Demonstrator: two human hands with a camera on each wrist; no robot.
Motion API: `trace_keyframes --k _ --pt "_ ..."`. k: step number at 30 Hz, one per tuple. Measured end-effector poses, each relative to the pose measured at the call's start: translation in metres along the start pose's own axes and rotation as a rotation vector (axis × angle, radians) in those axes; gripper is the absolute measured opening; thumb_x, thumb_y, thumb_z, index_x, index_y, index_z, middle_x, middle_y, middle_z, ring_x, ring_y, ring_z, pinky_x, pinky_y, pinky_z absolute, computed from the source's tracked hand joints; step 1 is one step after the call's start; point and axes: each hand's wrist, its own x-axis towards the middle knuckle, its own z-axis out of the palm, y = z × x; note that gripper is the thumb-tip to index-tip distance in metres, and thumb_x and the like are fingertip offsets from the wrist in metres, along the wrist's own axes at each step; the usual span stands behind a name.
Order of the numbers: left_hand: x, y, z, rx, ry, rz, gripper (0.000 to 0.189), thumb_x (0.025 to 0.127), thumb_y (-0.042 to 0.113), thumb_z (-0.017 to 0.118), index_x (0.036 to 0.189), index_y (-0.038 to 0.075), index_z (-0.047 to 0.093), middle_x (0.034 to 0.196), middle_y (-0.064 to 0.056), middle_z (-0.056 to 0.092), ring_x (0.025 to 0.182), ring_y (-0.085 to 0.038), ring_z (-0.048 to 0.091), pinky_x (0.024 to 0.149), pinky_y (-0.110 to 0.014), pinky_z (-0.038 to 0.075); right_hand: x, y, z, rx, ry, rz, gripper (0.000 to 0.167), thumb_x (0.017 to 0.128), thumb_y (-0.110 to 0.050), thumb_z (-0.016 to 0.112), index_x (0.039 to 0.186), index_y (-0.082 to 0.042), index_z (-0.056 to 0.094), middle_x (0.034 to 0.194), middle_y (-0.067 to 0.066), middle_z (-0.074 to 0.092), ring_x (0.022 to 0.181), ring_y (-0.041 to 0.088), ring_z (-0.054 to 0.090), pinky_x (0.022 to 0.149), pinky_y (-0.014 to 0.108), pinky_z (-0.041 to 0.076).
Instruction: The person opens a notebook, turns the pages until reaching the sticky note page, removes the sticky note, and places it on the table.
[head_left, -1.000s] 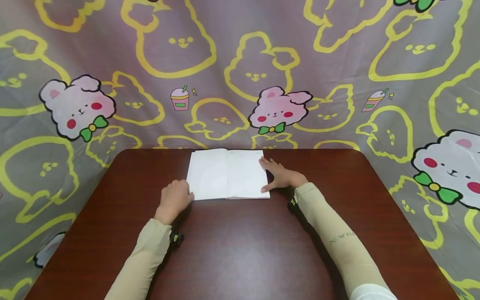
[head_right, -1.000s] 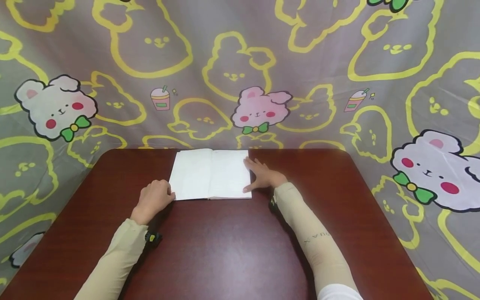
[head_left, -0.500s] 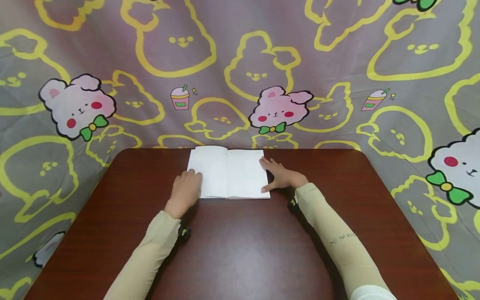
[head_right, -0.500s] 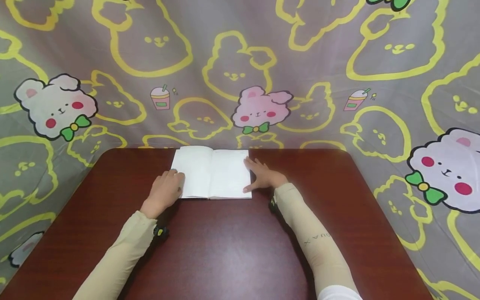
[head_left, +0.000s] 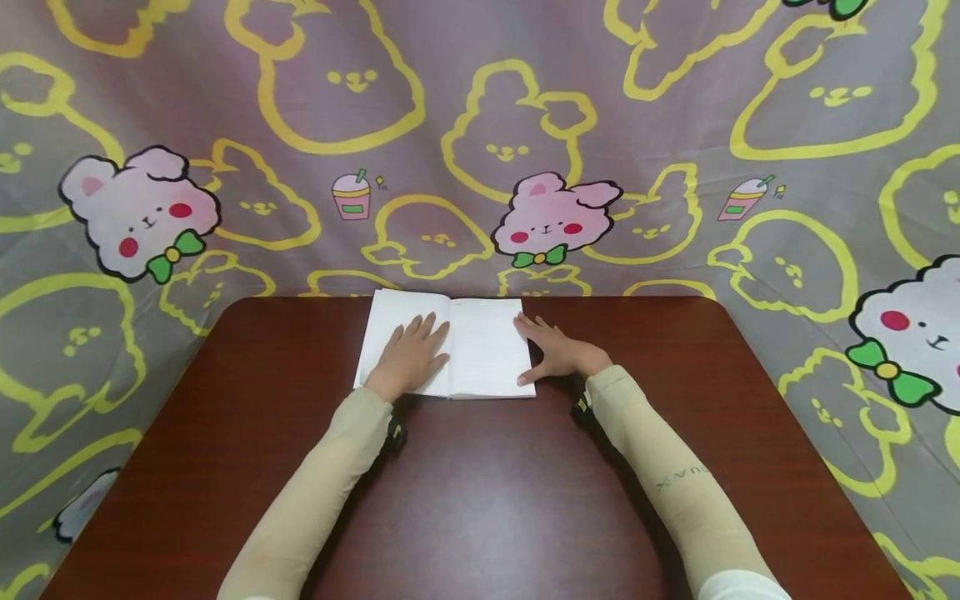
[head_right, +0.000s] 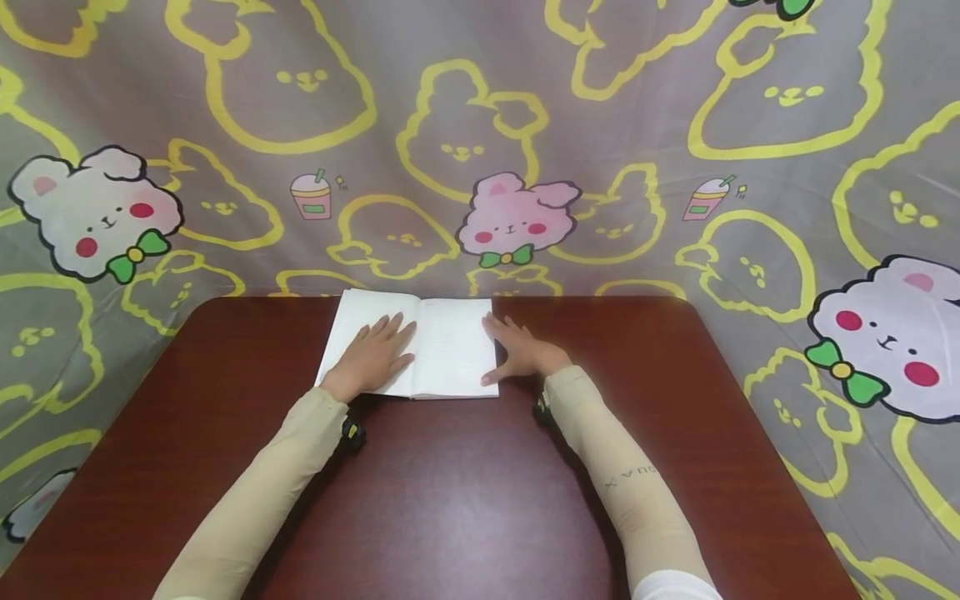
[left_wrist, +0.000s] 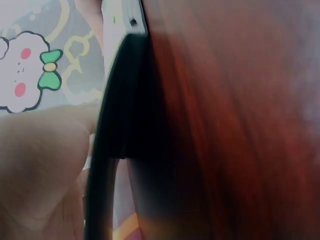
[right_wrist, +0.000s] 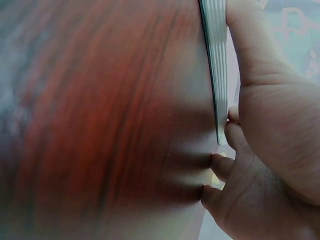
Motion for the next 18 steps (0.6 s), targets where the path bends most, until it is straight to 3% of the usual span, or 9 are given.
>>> trace_keyframes --k 6,12,18 --pt "0.006 -0.008 0.005 -0.049 -0.028 0.011 0.063 0.110 0.045 0.035 0.163 0.014 0.023 0.169 -0.018 0.016 0.154 -0.043 0.016 0.123 -0.061 0.015 0.001 -0.001 0.000 0.008 -0.005 0.000 0.122 0.081 -0.045 0.084 0.163 -0.004 0.004 0.171 0.015 -0.003 0.155 0.044 -0.009 0.121 0.066 0.000" --pt "0.006 -0.011 0.004 -0.125 -0.115 0.003 0.065 0.110 0.048 0.031 0.164 0.014 0.018 0.169 -0.017 0.012 0.155 -0.043 0.013 0.122 -0.062 0.016 0.003 0.001 0.000 0.006 -0.008 -0.002 0.123 0.081 -0.046 0.084 0.163 -0.004 0.003 0.171 0.015 -0.004 0.155 0.044 -0.009 0.121 0.066 0.000" --pt "0.005 -0.012 0.005 -0.185 -0.152 -0.007 0.066 0.110 0.047 0.031 0.164 0.013 0.015 0.170 -0.017 0.008 0.155 -0.044 0.010 0.122 -0.064 0.014 0.003 0.001 0.001 0.002 -0.009 0.014 0.121 0.082 -0.044 0.084 0.164 -0.007 0.002 0.172 0.012 -0.005 0.156 0.042 -0.011 0.122 0.065 -0.001"
